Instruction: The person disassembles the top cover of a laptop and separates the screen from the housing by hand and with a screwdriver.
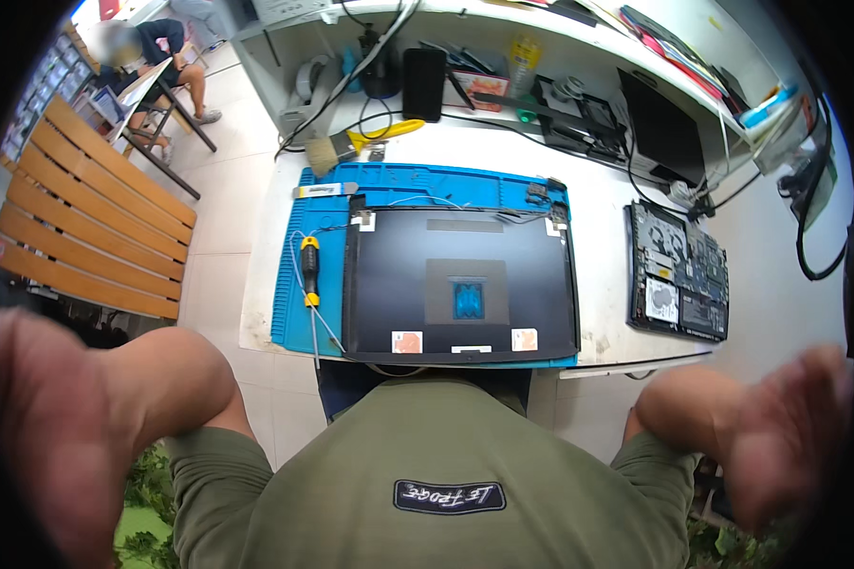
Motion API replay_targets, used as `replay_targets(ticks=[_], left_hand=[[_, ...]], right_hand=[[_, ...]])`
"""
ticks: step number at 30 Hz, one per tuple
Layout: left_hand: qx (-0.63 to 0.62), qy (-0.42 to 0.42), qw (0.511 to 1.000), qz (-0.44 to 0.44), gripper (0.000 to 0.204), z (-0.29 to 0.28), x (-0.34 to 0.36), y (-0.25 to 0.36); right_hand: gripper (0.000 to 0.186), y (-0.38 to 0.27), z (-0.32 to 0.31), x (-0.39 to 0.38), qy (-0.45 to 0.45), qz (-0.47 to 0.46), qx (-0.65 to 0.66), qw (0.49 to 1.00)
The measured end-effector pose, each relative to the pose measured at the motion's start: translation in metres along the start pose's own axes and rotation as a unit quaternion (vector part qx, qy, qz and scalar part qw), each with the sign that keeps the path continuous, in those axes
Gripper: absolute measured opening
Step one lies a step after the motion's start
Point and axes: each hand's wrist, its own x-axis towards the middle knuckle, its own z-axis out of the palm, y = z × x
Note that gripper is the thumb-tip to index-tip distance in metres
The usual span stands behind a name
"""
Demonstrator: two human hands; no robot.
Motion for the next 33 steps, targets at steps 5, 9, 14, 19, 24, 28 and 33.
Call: replay_targets(ticks=[5, 9, 14, 19, 24, 28, 33], left_hand=[[-0.012, -0.055, 0.943, -0.327, 0.030, 0.067, -0.054, -0.066], [0.014, -0.117, 0.864, -0.490, 0.036, 0.127, -0.107, -0.095], [0.117, -0.163, 0.859, -0.471, 0.041, 0.150, -0.115, -0.107], [0.230, -0.115, 0.796, -0.548, 0.055, 0.127, -0.119, -0.104], [0.257, -0.185, 0.692, -0.649, 0.073, 0.134, -0.130, -0.097], [0.251, -0.178, 0.710, -0.634, 0.074, 0.135, -0.137, -0.093], [0.120, -0.132, 0.708, -0.683, 0.058, 0.123, -0.148, -0.100]], right_hand=[[0.031, 0.102, 0.057, -0.089, -0.041, 0.285, -0.156, 0.945], [0.033, 0.141, 0.085, -0.158, -0.121, 0.417, -0.159, 0.887], [0.031, 0.153, 0.112, -0.194, -0.092, 0.485, -0.148, 0.857], [0.027, 0.159, 0.121, -0.209, -0.023, 0.498, -0.152, 0.853], [0.027, 0.171, 0.116, -0.226, 0.003, 0.516, -0.128, 0.847], [0.023, 0.177, 0.121, -0.227, 0.021, 0.512, -0.138, 0.847], [0.021, 0.177, 0.126, -0.229, 0.053, 0.499, -0.141, 0.854]])
